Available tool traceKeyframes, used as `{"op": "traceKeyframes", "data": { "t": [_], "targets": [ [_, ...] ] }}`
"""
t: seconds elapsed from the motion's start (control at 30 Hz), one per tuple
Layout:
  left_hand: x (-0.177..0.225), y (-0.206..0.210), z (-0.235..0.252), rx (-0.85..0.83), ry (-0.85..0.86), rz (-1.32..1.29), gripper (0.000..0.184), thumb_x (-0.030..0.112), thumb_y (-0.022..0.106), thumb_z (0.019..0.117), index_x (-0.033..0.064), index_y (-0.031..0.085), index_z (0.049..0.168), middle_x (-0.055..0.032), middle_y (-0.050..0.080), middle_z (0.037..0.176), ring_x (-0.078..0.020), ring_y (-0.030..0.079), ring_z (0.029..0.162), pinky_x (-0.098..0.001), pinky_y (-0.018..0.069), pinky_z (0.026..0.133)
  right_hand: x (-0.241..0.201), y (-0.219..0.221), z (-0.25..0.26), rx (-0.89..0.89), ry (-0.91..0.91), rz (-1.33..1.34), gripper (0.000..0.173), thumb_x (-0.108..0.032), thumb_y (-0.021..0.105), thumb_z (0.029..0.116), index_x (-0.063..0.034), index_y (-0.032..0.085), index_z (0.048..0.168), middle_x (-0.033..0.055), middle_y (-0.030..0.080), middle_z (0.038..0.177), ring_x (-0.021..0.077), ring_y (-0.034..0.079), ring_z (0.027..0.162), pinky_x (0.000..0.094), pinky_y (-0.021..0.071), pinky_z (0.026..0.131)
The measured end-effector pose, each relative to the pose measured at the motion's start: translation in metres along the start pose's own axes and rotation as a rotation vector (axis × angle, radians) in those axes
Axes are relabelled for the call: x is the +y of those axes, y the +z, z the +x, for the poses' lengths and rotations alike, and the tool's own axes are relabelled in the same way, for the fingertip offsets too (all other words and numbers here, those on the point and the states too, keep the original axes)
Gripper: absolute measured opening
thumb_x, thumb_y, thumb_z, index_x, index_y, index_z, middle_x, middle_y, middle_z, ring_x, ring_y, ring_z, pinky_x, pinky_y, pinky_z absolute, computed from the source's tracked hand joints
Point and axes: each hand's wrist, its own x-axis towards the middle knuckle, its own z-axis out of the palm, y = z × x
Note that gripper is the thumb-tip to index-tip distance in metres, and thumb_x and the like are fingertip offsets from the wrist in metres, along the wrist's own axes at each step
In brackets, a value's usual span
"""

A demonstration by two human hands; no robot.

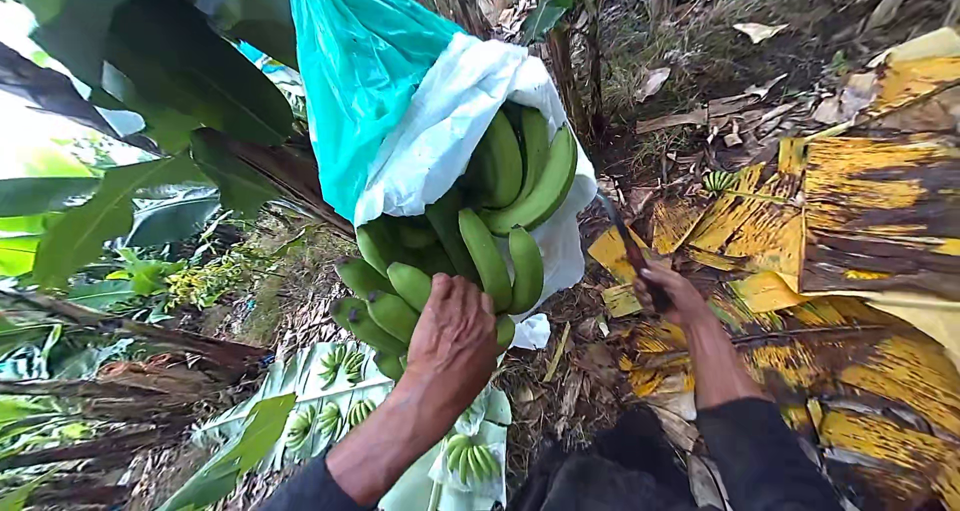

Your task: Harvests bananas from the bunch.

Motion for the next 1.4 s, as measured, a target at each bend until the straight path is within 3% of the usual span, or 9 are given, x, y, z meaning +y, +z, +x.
{"op": "traceKeyframes", "data": {
  "t": [0.1,0.23,0.4,0.5,0.63,0.83,1.03,1.2,1.4],
  "targets": [
    [-0.012,0.02,-0.021,0.185,0.038,-0.01,0.066,0.057,0.082,0.0679,0.0029,0.069,0.103,-0.0141,0.07,0.096,-0.0336,0.066,0.096,-0.054,0.0439,0.096,0.022,0.001,-0.093,0.221,-0.117,-0.034,0.045,-0.026,0.052,0.094,-0.0087,0.055,0.135,-0.002,0.058,0.07,0.0088,0.055,0.051,0.0255,0.049,0.045],
    [-0.03,0.038,-0.052,0.362,0.091,-0.054,0.065,0.06,0.079,0.0674,0.0057,0.068,0.101,-0.0111,0.068,0.09,-0.0315,0.064,0.088,-0.0527,0.0445,0.094,0.015,0.067,-0.184,0.149,-0.32,-0.265,0.04,-0.033,0.066,0.0921,-0.0135,0.07,0.127,0.001,0.069,0.077,0.0113,0.063,0.058,0.0283,0.056,0.053],
    [-0.048,0.049,-0.092,0.438,0.14,-0.102,0.063,0.061,0.074,0.0736,0.0064,0.066,0.105,-0.0104,0.066,0.09,-0.0307,0.063,0.086,-0.0525,0.0439,0.094,0.029,0.143,-0.169,-0.04,-0.583,-0.731,0.038,-0.029,0.063,0.0989,-0.0095,0.07,0.13,0.0024,0.075,0.114,0.0047,0.07,0.1,0.0261,0.0595,0.09],
    [-0.057,0.056,-0.114,0.467,0.145,-0.114,0.061,0.059,0.072,0.0776,0.0062,0.066,0.108,-0.0102,0.066,0.091,-0.0306,0.062,0.086,-0.0514,0.0434,0.093,0.032,0.168,-0.143,-0.138,-0.704,-0.806,0.036,-0.028,0.062,0.1001,-0.0087,0.071,0.129,0.0035,0.074,0.118,0.0051,0.068,0.108,0.0258,0.0564,0.097],
    [-0.069,0.064,-0.138,0.487,0.148,-0.12,0.057,0.056,0.07,0.0814,0.0057,0.066,0.108,-0.0102,0.066,0.092,-0.0304,0.061,0.088,-0.0498,0.0423,0.093,0.029,0.204,-0.12,-0.256,-0.776,-0.833,0.034,-0.027,0.061,0.1016,-0.0085,0.071,0.129,0.0061,0.074,0.113,0.0072,0.069,0.103,0.0267,0.0576,0.094],
    [-0.083,0.07,-0.162,0.503,0.181,-0.115,0.057,0.057,0.067,0.086,0.0044,0.066,0.108,-0.0113,0.067,0.095,-0.0313,0.06,0.092,-0.0499,0.0403,0.093,0.036,0.251,-0.103,-0.199,-0.909,-1.043,0.034,-0.026,0.058,0.1028,-0.015,0.069,0.133,0.0096,0.072,0.097,0.0161,0.069,0.088,0.0336,0.0586,0.082],
    [-0.093,0.071,-0.174,0.514,0.205,-0.112,0.056,0.056,0.065,0.0873,0.0039,0.066,0.108,-0.0111,0.065,0.092,-0.0314,0.059,0.09,-0.0501,0.0397,0.091,0.02,0.267,-0.117,-0.214,-0.98,-1.144,0.033,-0.025,0.058,0.1034,-0.0147,0.069,0.133,0.0092,0.07,0.089,0.0161,0.066,0.081,0.0314,0.0568,0.075],
    [-0.097,0.071,-0.176,0.549,0.222,-0.125,0.052,0.053,0.065,0.0879,0.0043,0.065,0.105,-0.0108,0.063,0.088,-0.0315,0.058,0.087,-0.0498,0.0392,0.09,0.026,0.274,-0.128,-0.131,-1.006,-1.248,0.034,-0.025,0.057,0.1042,-0.0163,0.067,0.135,0.0112,0.071,0.091,0.0219,0.069,0.083,0.0379,0.0585,0.077],
    [-0.099,0.073,-0.174,0.554,0.239,-0.142,0.059,0.058,0.066,0.086,0.0038,0.066,0.109,-0.0117,0.063,0.091,-0.0324,0.058,0.089,-0.0505,0.0389,0.091,0.041,0.273,-0.129,-0.039,-1.083,-1.237,0.033,-0.021,0.058,0.1037,-0.0104,0.067,0.133,0.0131,0.072,0.092,0.0221,0.07,0.085,0.0356,0.0585,0.079]
  ]
}}
